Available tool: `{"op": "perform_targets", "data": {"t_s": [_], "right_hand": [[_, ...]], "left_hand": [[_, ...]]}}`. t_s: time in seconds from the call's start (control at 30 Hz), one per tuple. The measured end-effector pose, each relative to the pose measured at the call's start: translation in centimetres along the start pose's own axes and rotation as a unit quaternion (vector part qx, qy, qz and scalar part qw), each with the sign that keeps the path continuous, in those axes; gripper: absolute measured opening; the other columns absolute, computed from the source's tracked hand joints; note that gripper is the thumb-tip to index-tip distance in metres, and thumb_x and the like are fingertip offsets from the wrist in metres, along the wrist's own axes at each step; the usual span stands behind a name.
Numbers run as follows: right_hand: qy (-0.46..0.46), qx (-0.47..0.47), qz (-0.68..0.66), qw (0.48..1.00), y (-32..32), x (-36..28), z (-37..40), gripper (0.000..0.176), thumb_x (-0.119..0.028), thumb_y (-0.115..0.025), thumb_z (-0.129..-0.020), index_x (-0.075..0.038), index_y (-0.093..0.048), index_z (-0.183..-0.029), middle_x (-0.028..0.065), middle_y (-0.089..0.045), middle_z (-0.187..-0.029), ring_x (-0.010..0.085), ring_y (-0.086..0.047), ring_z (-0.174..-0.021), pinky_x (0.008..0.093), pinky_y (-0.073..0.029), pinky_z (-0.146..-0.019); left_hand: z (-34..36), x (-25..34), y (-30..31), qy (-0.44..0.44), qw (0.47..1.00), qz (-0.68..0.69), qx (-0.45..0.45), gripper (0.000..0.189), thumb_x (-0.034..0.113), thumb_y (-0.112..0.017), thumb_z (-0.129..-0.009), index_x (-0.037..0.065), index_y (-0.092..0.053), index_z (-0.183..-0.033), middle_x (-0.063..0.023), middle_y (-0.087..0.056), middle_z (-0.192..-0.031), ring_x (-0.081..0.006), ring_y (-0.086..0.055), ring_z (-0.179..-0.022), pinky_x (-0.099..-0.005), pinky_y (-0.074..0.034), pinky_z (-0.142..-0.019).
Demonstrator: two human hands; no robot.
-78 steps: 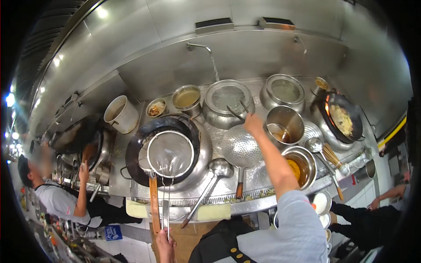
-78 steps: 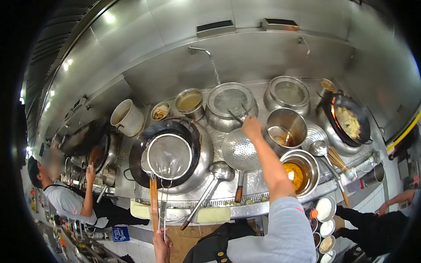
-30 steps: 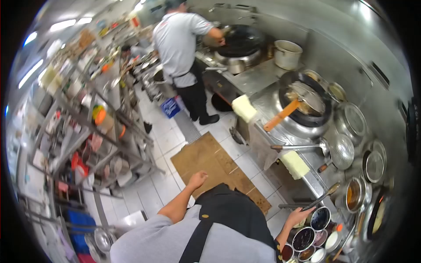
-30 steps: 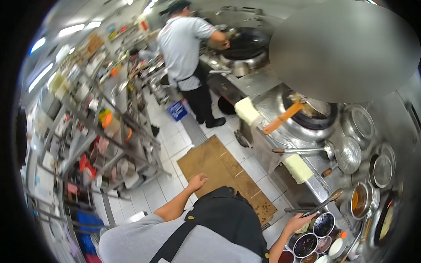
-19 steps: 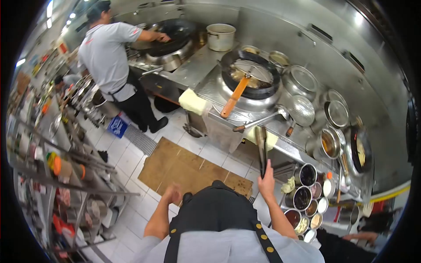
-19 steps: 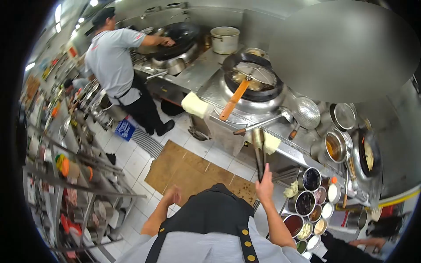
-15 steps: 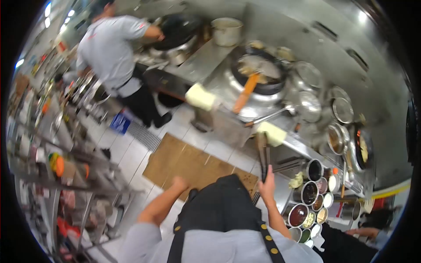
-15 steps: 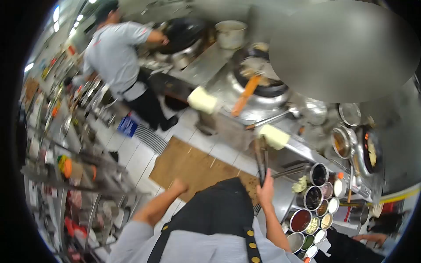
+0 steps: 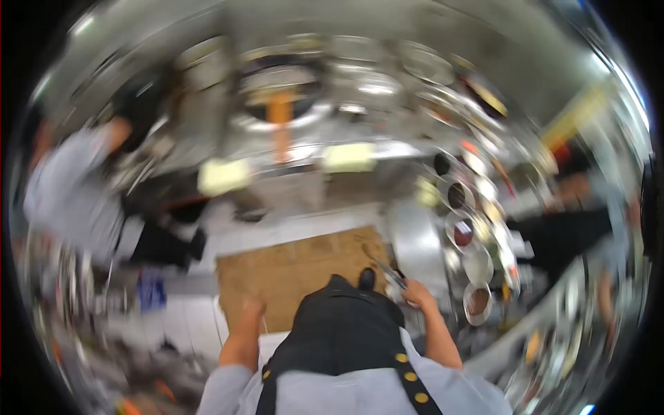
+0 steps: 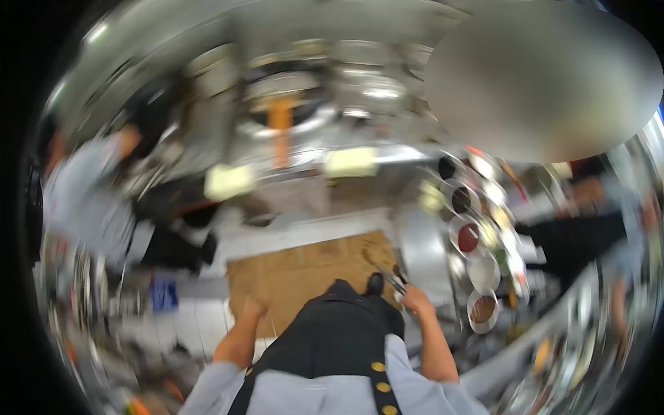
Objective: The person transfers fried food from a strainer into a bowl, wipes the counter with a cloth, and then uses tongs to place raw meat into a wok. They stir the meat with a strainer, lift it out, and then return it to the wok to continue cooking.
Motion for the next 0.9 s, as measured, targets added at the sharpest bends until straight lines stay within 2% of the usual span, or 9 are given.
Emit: {"op": "perform_targets", "data": {"t_s": [0.03, 0.07, 0.1, 0.2, 0.37, 0.47, 0.53, 0.63, 0.9], "right_hand": [[-0.026, 0.054, 0.054, 0.997, -3.8, 5.0, -0.8, 0.032, -0.022, -0.057, -0.076, 0.002, -0.066, -0.095, 0.0271, -0.066, -0.09, 0.041, -0.065, -0.083, 0.0494, -0.052, -0.073], [-0.079, 0.087, 0.058, 0.991, -6.7, 8.3, -1.1, 0.025, -0.021, -0.057, -0.078, 0.001, -0.068, -0.085, 0.0259, -0.066, -0.087, 0.0405, -0.066, -0.085, 0.0493, -0.052, -0.074], [-0.048, 0.125, 0.068, 0.989, -8.1, 10.0, 0.4, 0.022, -0.017, -0.055, -0.078, 0.0, -0.069, -0.081, 0.0244, -0.067, -0.087, 0.0405, -0.066, -0.086, 0.048, -0.053, -0.075], [-0.199, 0.187, -0.014, 0.962, -12.2, 14.6, 4.1, 0.021, -0.009, -0.054, -0.074, 0.001, -0.07, -0.085, 0.0235, -0.068, -0.09, 0.0372, -0.067, -0.086, 0.0461, -0.055, -0.075], [-0.367, 0.18, -0.256, 0.876, -15.6, 19.6, 8.7, 0.018, -0.006, -0.055, -0.075, 0.002, -0.069, -0.082, 0.023, -0.069, -0.086, 0.0375, -0.068, -0.086, 0.0474, -0.055, -0.074], [-0.496, 0.18, -0.395, 0.752, -17.3, 21.8, 11.4, 0.018, -0.005, -0.054, -0.077, 0.002, -0.067, -0.088, 0.024, -0.068, -0.091, 0.0389, -0.066, -0.092, 0.048, -0.053, -0.078], [-0.583, 0.352, -0.369, 0.632, -18.6, 24.5, 12.1, 0.025, -0.009, -0.056, -0.082, 0.001, -0.061, -0.104, 0.0255, -0.066, -0.101, 0.0405, -0.063, -0.1, 0.0479, -0.052, -0.083], [-0.611, 0.422, -0.403, 0.535, -19.0, 29.3, 12.5, 0.027, -0.013, -0.057, -0.088, -0.002, -0.054, -0.112, 0.025, -0.065, -0.102, 0.0417, -0.062, -0.101, 0.0503, -0.048, -0.087], [-0.551, 0.581, -0.379, 0.463, -9.9, 42.5, 11.3, 0.034, -0.021, -0.058, -0.091, -0.002, -0.048, -0.117, 0.0269, -0.061, -0.107, 0.0472, -0.058, -0.098, 0.0529, -0.044, -0.085]], "left_hand": [[0.1, 0.4, -1.4, -0.007, 0.989, 0.008, 0.149, 0.04, 0.032, -0.064, -0.084, 0.004, -0.065, -0.113, -0.0225, -0.063, -0.113, -0.0313, -0.055, -0.115, -0.0466, -0.042, -0.096], [-0.5, 0.6, -3.1, -0.071, 0.977, 0.116, 0.164, 0.04, 0.032, -0.064, -0.084, 0.004, -0.065, -0.113, -0.0224, -0.063, -0.113, -0.0312, -0.055, -0.115, -0.0465, -0.042, -0.095], [-1.4, 1.3, -4.1, -0.097, 0.957, 0.249, 0.11, 0.04, 0.032, -0.064, -0.084, 0.004, -0.065, -0.113, -0.0223, -0.063, -0.112, -0.0312, -0.055, -0.114, -0.0464, -0.042, -0.095], [-2.8, 3.0, -4.6, -0.039, 0.876, 0.48, -0.02, 0.039, 0.031, -0.064, -0.084, 0.004, -0.065, -0.113, -0.022, -0.063, -0.112, -0.0311, -0.055, -0.113, -0.0462, -0.042, -0.094], [-2.2, 5.2, -0.7, -0.035, 0.879, 0.474, -0.026, 0.038, 0.03, -0.063, -0.085, 0.004, -0.064, -0.112, -0.0215, -0.063, -0.11, -0.0309, -0.056, -0.111, -0.0458, -0.043, -0.092], [-1.9, 6.7, 1.2, -0.05, 0.891, 0.45, -0.028, 0.038, 0.029, -0.063, -0.085, 0.004, -0.064, -0.112, -0.0212, -0.063, -0.109, -0.0308, -0.056, -0.109, -0.0456, -0.043, -0.091], [-1.8, 8.0, 2.6, -0.058, 0.899, 0.433, -0.025, 0.037, 0.029, -0.063, -0.085, 0.004, -0.064, -0.112, -0.021, -0.064, -0.109, -0.0307, -0.056, -0.109, -0.0454, -0.043, -0.091], [-1.4, 9.9, 4.3, -0.064, 0.906, 0.417, -0.023, 0.037, 0.028, -0.063, -0.085, 0.004, -0.064, -0.112, -0.0207, -0.064, -0.108, -0.0306, -0.057, -0.107, -0.0452, -0.043, -0.09], [0.1, 16.9, 8.0, -0.07, 0.926, 0.371, -0.006, 0.035, 0.027, -0.063, -0.086, 0.003, -0.064, -0.111, -0.0199, -0.064, -0.106, -0.0303, -0.058, -0.104, -0.0445, -0.044, -0.087]]}}
Point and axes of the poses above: each hand's wrist, its own z-axis away from the middle knuckle, its own y-axis out of the back of the hand, x = y × z, the point moved 2 cm from there along -z, towards the middle knuckle
